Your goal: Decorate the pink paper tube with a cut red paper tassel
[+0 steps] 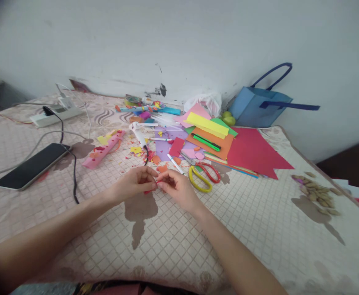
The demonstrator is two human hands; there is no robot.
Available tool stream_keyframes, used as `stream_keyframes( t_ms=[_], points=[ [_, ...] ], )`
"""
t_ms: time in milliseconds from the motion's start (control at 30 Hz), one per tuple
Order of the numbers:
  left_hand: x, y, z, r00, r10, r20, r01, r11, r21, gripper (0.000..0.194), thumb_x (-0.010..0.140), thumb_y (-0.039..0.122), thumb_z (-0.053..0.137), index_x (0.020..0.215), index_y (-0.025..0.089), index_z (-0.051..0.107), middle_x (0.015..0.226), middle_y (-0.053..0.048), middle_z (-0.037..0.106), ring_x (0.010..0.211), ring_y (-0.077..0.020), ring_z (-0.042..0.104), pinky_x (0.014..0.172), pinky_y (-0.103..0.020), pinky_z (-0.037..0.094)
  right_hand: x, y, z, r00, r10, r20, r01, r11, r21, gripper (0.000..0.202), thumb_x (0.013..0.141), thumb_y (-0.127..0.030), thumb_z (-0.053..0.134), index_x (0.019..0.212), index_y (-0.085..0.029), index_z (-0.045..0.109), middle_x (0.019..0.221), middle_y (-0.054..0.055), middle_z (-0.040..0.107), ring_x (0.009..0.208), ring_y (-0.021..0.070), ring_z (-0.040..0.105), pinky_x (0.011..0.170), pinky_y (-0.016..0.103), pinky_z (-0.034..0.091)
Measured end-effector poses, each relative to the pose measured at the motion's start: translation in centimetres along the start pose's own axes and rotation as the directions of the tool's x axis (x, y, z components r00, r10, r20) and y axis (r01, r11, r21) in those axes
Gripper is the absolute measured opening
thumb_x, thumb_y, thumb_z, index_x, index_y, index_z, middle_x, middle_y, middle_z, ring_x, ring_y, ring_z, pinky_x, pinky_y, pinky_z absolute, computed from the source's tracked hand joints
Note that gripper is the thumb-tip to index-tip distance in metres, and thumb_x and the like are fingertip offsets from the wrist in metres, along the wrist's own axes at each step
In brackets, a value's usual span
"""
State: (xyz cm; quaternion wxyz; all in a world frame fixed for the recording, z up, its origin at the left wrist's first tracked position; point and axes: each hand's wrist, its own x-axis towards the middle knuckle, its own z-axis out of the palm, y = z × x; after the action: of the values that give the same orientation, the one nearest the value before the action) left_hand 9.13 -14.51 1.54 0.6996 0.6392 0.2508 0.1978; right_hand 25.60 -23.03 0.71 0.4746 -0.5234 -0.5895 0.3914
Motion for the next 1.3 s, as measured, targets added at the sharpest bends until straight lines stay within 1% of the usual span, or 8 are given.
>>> stream_keyframes(
  t_ms=[100, 200, 400, 733, 1033, 1300],
  points=[
    [-0.03, 0.18, 0.11, 1.000, 0.012, 0.012, -0.012, 1.000, -0.022, 0.031, 0.066, 0.024, 0.073, 0.089, 0.012, 0.055, 0.060, 0.002, 0.061, 0.052, -0.0084, 0.054, 0.052, -0.021, 0.039, 0.01, -0.01, -0.05, 1.000, -0.010, 0.009, 0.010, 1.000, -0.026, 0.010, 0.081, -0.024, 0.062, 0.090, -0.020, 0.060, 0.078, 0.000, 0.060, 0.067, 0.0117, 0.055, 0.061, 0.026, 0.047],
    [0.04, 0.14, 0.11, 1.000, 0.009, 0.019, -0.008, 1.000, -0.027, 0.034, 0.066, 0.025, 0.074, 0.090, 0.012, 0.055, 0.062, 0.001, 0.062, 0.053, -0.0089, 0.055, 0.052, -0.022, 0.040, 0.01, -0.08, -0.07, 1.000, -0.007, 0.004, 0.007, 0.999, -0.047, 0.007, 0.083, -0.024, 0.060, 0.087, -0.020, 0.060, 0.077, -0.001, 0.059, 0.065, 0.0112, 0.054, 0.060, 0.025, 0.046],
    [0.10, -0.19, -0.11, 1.000, 0.000, -0.001, 0.000, 1.000, -0.016, 0.033, 0.067, 0.023, 0.073, 0.092, 0.012, 0.055, 0.069, -0.002, 0.066, 0.063, -0.0118, 0.061, 0.059, -0.024, 0.044, -0.01, -0.20, -0.02, 1.000, -0.003, -0.011, 0.003, 1.000, -0.009, 0.006, 0.083, -0.025, 0.060, 0.086, -0.020, 0.060, 0.077, -0.001, 0.059, 0.065, 0.0111, 0.055, 0.060, 0.025, 0.046],
    [0.02, 0.04, 0.01, 1.000, -0.009, -0.028, 0.009, 1.000, -0.025, 0.028, 0.066, 0.020, 0.074, 0.087, 0.013, 0.057, 0.071, -0.002, 0.067, 0.066, -0.0128, 0.063, 0.061, -0.024, 0.045, 0.01, -0.28, 0.09, 1.000, 0.024, -0.010, -0.024, 0.999, 0.022, 0.005, 0.082, -0.022, 0.059, 0.086, -0.019, 0.059, 0.075, -0.001, 0.058, 0.063, 0.0103, 0.053, 0.060, 0.025, 0.045],
    [0.00, 0.01, -0.18, 0.999, -0.020, -0.030, 0.020, 1.000, -0.022, 0.032, 0.065, 0.024, 0.074, 0.089, 0.013, 0.056, 0.067, 0.000, 0.065, 0.061, -0.0108, 0.060, 0.056, -0.021, 0.041, 0.04, -0.16, -0.05, 0.999, 0.018, -0.029, -0.018, 1.000, 0.004, 0.010, 0.082, -0.028, 0.061, 0.086, -0.020, 0.060, 0.076, 0.000, 0.060, 0.063, 0.0113, 0.055, 0.059, 0.026, 0.046],
    [0.05, 0.09, -0.13, 0.999, -0.033, -0.042, 0.031, 0.999, -0.039, 0.033, 0.064, 0.025, 0.075, 0.088, 0.013, 0.056, 0.068, -0.001, 0.066, 0.063, -0.0118, 0.060, 0.060, -0.024, 0.043, 0.05, -0.26, 0.00, 0.999, 0.018, -0.032, -0.017, 0.999, 0.032, 0.011, 0.082, -0.031, 0.062, 0.086, -0.021, 0.060, 0.074, -0.001, 0.060, 0.062, 0.0116, 0.055, 0.059, 0.026, 0.047]
  ],
)
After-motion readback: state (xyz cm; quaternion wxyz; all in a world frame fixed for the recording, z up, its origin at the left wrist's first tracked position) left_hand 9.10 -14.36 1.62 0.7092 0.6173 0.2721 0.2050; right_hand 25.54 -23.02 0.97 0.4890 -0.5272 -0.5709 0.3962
